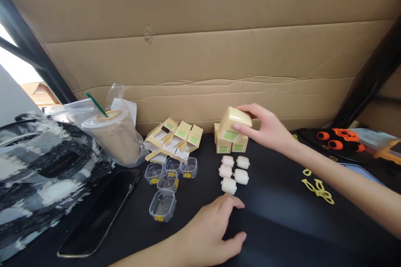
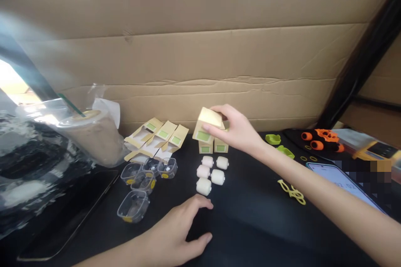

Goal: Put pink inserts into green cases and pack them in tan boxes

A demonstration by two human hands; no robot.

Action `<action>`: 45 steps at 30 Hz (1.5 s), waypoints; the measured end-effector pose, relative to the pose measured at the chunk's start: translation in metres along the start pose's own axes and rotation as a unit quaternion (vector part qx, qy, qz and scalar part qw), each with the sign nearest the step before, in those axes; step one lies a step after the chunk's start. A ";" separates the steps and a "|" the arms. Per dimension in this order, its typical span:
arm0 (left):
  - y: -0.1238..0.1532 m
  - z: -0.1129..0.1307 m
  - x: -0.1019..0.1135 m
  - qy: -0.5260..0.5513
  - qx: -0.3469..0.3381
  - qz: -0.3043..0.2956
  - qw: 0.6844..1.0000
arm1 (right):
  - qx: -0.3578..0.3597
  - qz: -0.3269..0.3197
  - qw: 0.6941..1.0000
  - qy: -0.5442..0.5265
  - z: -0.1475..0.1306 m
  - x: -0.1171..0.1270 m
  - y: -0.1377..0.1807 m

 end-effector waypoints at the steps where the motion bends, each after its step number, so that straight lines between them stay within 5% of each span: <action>1: -0.001 0.004 0.001 -0.007 -0.012 -0.002 1.000 | 0.006 -0.017 1.000 0.005 0.004 -0.015 -0.012; 8: -0.002 0.008 0.003 -0.029 -0.063 0.020 0.997 | 0.036 -0.160 0.983 0.083 0.023 -0.107 -0.056; 14: -0.001 0.008 0.000 -0.031 -0.078 0.023 0.996 | 0.025 -0.224 0.957 0.183 0.030 -0.132 -0.061; 23: -0.001 0.009 -0.002 -0.052 -0.096 0.022 0.994 | 0.003 -0.237 0.940 0.246 0.043 -0.149 -0.051; 31: 0.005 0.025 -0.001 -0.120 -0.161 0.052 0.978 | 0.075 -0.179 0.966 0.173 -0.007 -0.112 -0.004; 36: 0.008 0.032 0.030 -0.208 -0.165 0.173 0.949 | 0.100 -0.171 0.969 0.148 -0.026 -0.073 0.060; 40: 0.002 0.022 0.036 -0.217 -0.121 0.163 0.955 | 0.016 -0.146 0.967 0.209 0.023 -0.035 0.069; 45: -0.001 0.020 0.010 -0.237 -0.134 0.082 0.959 | -0.146 -0.124 0.924 0.330 0.120 -0.006 0.059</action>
Point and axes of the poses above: each hand's wrist, its own y-axis away from the middle knuckle, its own x-axis out of the back of the hand, z = x × y, the point moved 10 cm from there along -y, towards the middle knuckle, and after that the axes turned 6 degrees about -y, right-handed, at the moved point
